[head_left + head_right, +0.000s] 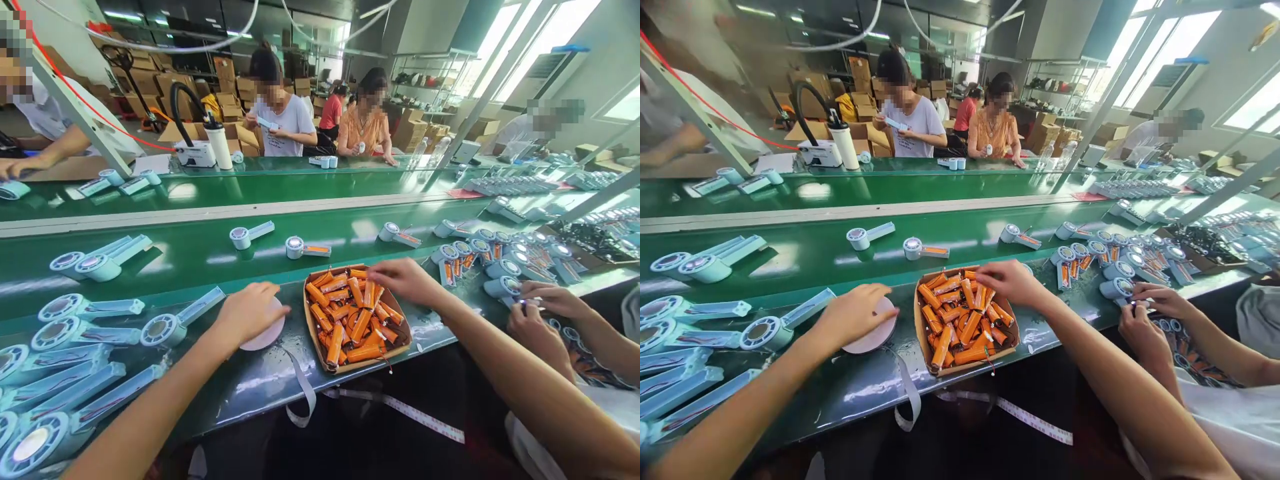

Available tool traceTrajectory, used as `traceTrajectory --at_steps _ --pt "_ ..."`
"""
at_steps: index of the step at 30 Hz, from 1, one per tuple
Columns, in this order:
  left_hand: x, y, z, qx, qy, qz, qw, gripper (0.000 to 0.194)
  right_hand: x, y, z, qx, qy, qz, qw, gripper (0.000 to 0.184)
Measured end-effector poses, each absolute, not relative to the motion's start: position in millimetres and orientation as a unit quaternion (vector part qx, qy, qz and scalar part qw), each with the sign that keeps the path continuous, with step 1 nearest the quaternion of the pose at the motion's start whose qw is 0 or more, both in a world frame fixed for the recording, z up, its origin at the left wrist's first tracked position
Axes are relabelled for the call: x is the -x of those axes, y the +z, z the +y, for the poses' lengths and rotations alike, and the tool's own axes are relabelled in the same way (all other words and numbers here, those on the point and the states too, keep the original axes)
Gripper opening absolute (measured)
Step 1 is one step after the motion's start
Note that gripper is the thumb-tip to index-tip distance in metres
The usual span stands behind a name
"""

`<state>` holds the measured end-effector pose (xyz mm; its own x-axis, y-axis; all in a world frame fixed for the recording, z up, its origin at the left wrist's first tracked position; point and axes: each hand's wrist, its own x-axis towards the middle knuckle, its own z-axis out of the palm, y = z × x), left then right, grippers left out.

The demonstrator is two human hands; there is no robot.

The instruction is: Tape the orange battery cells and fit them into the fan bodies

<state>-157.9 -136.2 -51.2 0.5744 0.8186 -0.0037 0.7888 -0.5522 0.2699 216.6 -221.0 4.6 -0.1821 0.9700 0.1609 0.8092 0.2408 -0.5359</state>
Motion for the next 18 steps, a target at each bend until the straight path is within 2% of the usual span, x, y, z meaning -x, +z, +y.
traceTrajectory --at_steps 4,9,12,18 --pt "228.8 -83.9 -186.1 -0.92 0.079 0.384 0.002 0.038 -218.3 -25.0 -327.8 0.57 0.284 -0.696 0.33 0.037" --pt "220.4 -85.7 -204.2 -0.928 0.103 0.356 -0.037 0.03 -159.4 -49.0 -366.5 0.522 0.315 -0.655 0.446 0.032" --pt "210.3 -84.5 -204.5 -0.927 0.103 0.36 -0.015 0.029 -132.1 -51.6 -358.6 0.497 0.307 -0.668 0.461 0.029" --pt "238.5 -85.9 -214.6 -0.942 0.127 0.311 0.008 0.035 -132.8 -46.4 -362.0 0.509 0.318 -0.661 0.451 0.038"
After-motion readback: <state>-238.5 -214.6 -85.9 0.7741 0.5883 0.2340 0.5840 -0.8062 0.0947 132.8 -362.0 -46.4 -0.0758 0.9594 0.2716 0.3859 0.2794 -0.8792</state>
